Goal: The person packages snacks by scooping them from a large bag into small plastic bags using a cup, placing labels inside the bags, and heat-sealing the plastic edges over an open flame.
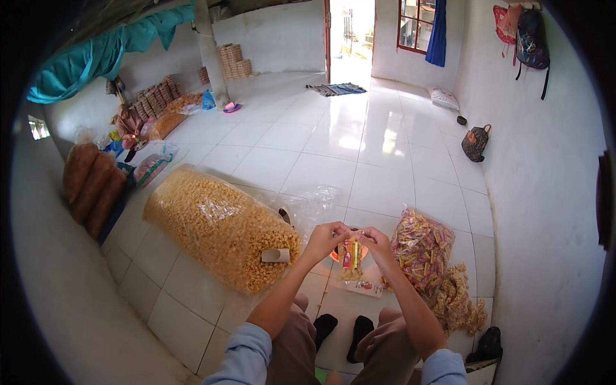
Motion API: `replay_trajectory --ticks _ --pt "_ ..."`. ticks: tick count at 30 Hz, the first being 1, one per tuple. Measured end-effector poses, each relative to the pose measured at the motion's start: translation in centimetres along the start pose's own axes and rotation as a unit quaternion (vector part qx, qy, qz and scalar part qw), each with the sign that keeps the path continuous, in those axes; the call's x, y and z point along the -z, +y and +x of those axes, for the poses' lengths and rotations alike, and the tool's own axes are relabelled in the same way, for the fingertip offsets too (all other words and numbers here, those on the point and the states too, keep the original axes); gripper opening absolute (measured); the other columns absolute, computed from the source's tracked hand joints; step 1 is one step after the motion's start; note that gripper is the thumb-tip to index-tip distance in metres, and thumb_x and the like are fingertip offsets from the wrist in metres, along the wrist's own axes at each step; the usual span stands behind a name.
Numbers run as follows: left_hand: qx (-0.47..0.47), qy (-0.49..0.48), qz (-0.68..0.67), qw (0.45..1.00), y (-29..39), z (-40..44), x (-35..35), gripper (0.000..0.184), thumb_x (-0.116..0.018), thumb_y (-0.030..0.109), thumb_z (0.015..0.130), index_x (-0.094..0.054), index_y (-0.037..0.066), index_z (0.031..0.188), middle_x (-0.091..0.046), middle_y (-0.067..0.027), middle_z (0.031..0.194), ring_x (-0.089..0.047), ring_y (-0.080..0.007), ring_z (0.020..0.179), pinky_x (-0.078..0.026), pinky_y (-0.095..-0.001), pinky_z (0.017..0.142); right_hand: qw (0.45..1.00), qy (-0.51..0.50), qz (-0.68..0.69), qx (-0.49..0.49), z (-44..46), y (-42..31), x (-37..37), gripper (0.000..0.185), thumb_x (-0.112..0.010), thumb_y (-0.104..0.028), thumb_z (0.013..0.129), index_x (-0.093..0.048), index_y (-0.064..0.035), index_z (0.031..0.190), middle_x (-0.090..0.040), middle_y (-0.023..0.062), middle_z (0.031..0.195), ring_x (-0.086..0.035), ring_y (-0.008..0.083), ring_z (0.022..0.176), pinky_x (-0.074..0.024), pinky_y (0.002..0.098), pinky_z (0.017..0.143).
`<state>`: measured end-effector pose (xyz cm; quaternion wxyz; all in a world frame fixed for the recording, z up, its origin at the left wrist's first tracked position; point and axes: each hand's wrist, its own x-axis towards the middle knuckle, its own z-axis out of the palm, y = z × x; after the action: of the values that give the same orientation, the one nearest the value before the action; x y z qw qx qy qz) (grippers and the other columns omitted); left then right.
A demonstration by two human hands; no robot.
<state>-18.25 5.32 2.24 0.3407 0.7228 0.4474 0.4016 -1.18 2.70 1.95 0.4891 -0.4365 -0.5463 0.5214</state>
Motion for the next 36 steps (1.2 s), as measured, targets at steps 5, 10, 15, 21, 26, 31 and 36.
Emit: replay_trajectory --ticks 5,10,15,21,26,31,36 --pt "0.063 -0.008 -0.013 0.998 -5.2 -0.9 -3.6 0.023 -0.062 0.023 0.079 -0.064 0.001 0.084 -0.064 -0.0089 0.069 -0.060 -0.0146 0.062 -0.047 -0.0267 0.059 0.986 0.045 0.106 -0.118 0.3 6.7 1.1 0.019 -0.059 -0.015 0.083 -0.061 0.0016 0.092 -0.060 0.0030 0.084 -0.053 0.0082 0.078 -0.0416 0.0217 0.073" --pt "0.186 0.002 -0.051 0.981 -12.1 -3.7 -8.9 0.025 -0.062 0.025 0.079 -0.064 0.000 0.084 -0.065 -0.0107 0.071 -0.062 -0.0173 0.065 -0.048 -0.0282 0.062 0.963 0.120 0.147 -0.192 -0.8 15.9 1.4 0.019 -0.058 -0.015 0.083 -0.060 0.0026 0.089 -0.060 0.0047 0.083 -0.056 0.0089 0.077 -0.0446 0.0226 0.074" --pt "0.286 -0.018 -0.058 0.956 -17.0 -5.3 -12.8 0.022 -0.064 0.020 0.079 -0.064 -0.001 0.085 -0.065 -0.0087 0.073 -0.060 -0.0114 0.068 -0.046 -0.0251 0.063 0.945 0.148 0.137 -0.256 -1.6 21.6 2.3 0.017 -0.059 -0.013 0.083 -0.060 0.0034 0.089 -0.061 0.0052 0.082 -0.057 0.0093 0.074 -0.0455 0.0213 0.069" --pt "0.334 -0.029 -0.152 0.930 -21.4 -5.4 -15.4 0.021 -0.065 0.021 0.078 -0.065 0.001 0.084 -0.065 -0.0070 0.073 -0.060 -0.0108 0.066 -0.047 -0.0238 0.063 0.950 0.182 0.049 -0.248 -1.0 26.3 3.1 0.016 -0.060 -0.012 0.082 -0.060 0.0026 0.088 -0.061 0.0047 0.079 -0.056 0.0079 0.071 -0.0450 0.0206 0.065" --pt "0.317 -0.036 -0.258 0.912 -24.4 -5.2 -15.9 0.022 -0.067 0.021 0.077 -0.066 0.001 0.087 -0.065 -0.0054 0.076 -0.059 -0.0093 0.069 -0.048 -0.0231 0.065 0.952 0.157 0.054 -0.258 0.8 27.0 3.9 0.015 -0.060 -0.012 0.081 -0.060 0.0027 0.085 -0.061 0.0032 0.077 -0.055 0.0064 0.069 -0.0450 0.0197 0.062" --pt "0.339 -0.046 -0.248 0.906 -25.7 -4.4 -15.7 0.021 -0.066 0.021 0.077 -0.066 0.001 0.086 -0.065 -0.0056 0.076 -0.060 -0.0094 0.069 -0.048 -0.0231 0.065 0.954 0.128 0.027 -0.270 2.3 28.5 4.5 0.015 -0.060 -0.012 0.081 -0.061 0.0026 0.085 -0.062 0.0037 0.076 -0.056 0.0068 0.069 -0.0453 0.0205 0.063" --pt "0.340 -0.043 -0.148 0.928 -26.2 -2.6 -15.5 0.022 -0.065 0.020 0.078 -0.064 0.000 0.087 -0.065 -0.0060 0.080 -0.059 -0.0102 0.074 -0.047 -0.0235 0.070 0.961 0.105 -0.028 -0.254 4.9 29.4 4.9 0.017 -0.060 -0.013 0.080 -0.062 0.0031 0.084 -0.063 0.0042 0.076 -0.056 0.0072 0.069 -0.0453 0.0216 0.065"
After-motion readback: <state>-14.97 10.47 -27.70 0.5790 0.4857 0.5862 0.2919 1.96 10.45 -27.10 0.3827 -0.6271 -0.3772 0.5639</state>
